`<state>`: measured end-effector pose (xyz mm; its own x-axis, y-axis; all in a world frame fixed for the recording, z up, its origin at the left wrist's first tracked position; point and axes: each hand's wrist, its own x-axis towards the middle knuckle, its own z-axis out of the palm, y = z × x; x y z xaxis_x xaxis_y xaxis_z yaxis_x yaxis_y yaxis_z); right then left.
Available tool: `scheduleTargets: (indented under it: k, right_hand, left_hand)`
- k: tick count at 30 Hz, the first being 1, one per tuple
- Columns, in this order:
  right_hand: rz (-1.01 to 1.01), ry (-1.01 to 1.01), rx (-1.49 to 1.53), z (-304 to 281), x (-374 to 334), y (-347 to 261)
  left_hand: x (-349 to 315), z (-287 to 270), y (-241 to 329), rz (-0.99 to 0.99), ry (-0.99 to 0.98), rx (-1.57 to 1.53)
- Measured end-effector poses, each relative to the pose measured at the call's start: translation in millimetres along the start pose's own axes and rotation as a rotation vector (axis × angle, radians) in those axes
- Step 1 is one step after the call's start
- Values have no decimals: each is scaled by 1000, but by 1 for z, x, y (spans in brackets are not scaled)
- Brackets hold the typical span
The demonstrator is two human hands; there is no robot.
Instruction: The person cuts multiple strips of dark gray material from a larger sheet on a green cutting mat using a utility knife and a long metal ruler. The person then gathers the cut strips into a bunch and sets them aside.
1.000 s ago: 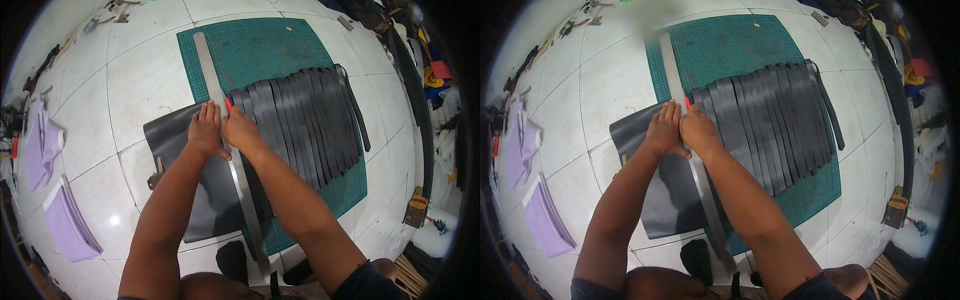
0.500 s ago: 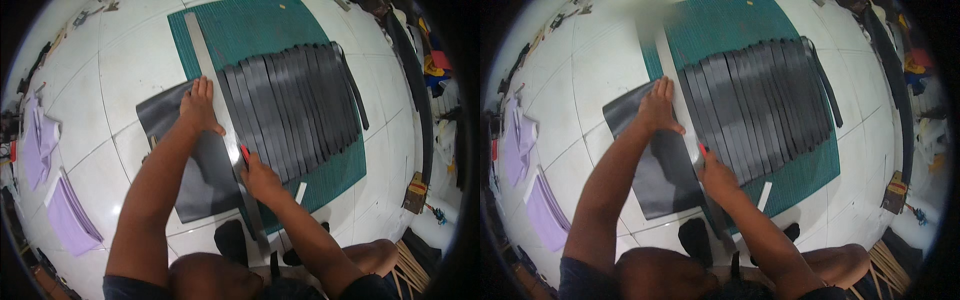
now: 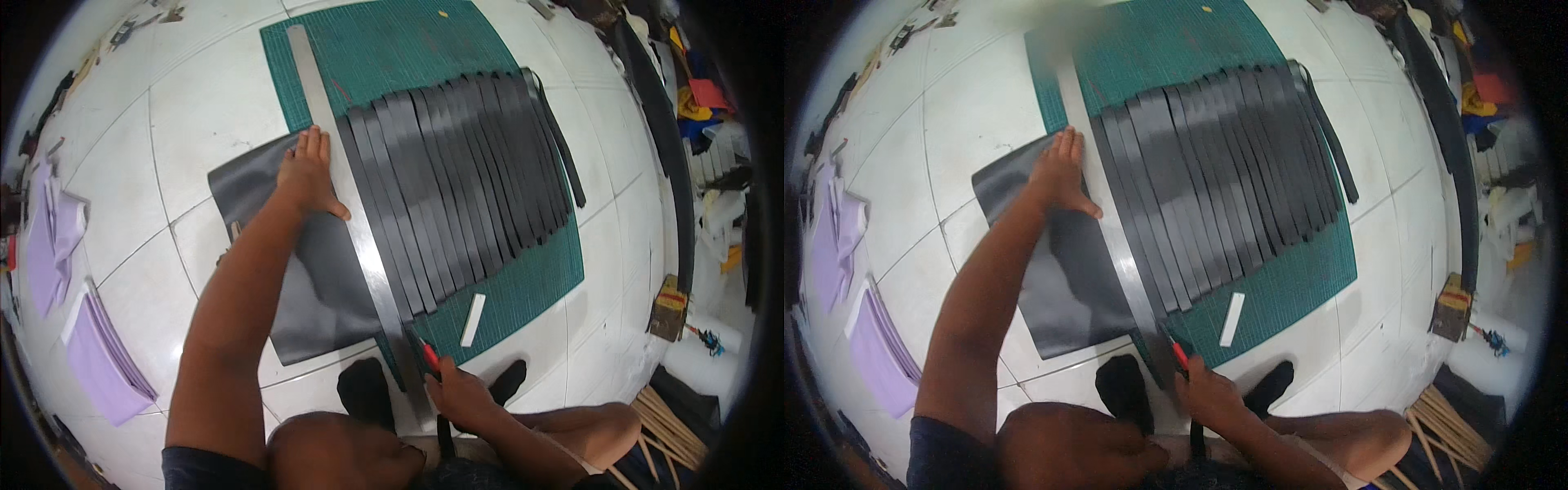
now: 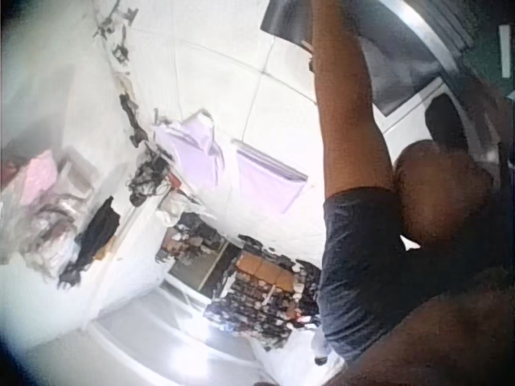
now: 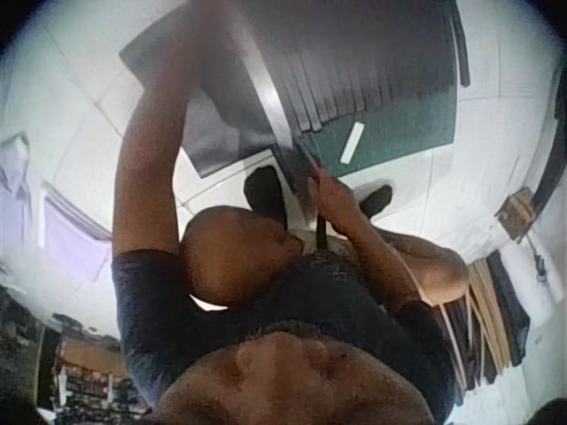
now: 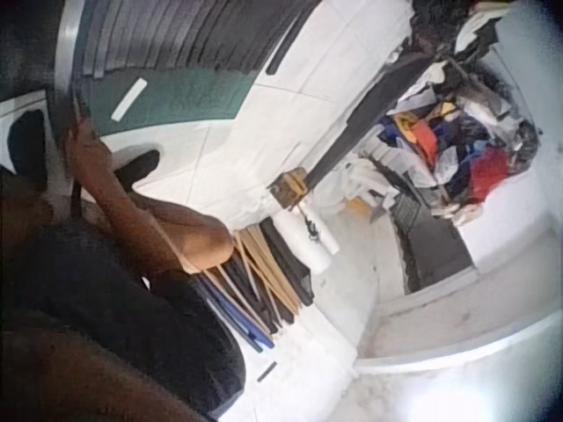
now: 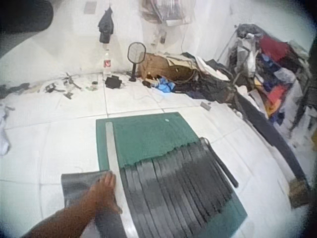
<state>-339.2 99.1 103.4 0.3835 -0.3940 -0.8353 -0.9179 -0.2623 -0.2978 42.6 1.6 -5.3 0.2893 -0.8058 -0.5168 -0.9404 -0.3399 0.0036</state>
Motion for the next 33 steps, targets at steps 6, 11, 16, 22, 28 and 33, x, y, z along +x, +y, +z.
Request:
scheduleTargets:
  k: [6, 11, 16, 22, 28, 33]
  right_hand:
    - [-168, 303, 80, -74, 118, -71]
    - [-306, 532, 132, -120, 236, -143]
    - [-259, 504, 145, -134, 274, -188]
    - [-226, 427, 111, -139, 270, -199]
    - [-198, 364, 98, -156, 259, -198]
    - [-165, 228, 79, -106, 206, -136]
  left_hand:
    - [-7, -7, -5, -26, -49, 2]
    - [4, 1, 4, -1, 22, -46]
    - [3, 4, -2, 0, 18, -42]
    - [-3, 2, -3, 5, 17, -2]
    - [1, 1, 4, -18, 46, 16]
    - [-1, -4, 3, -13, 63, -35]
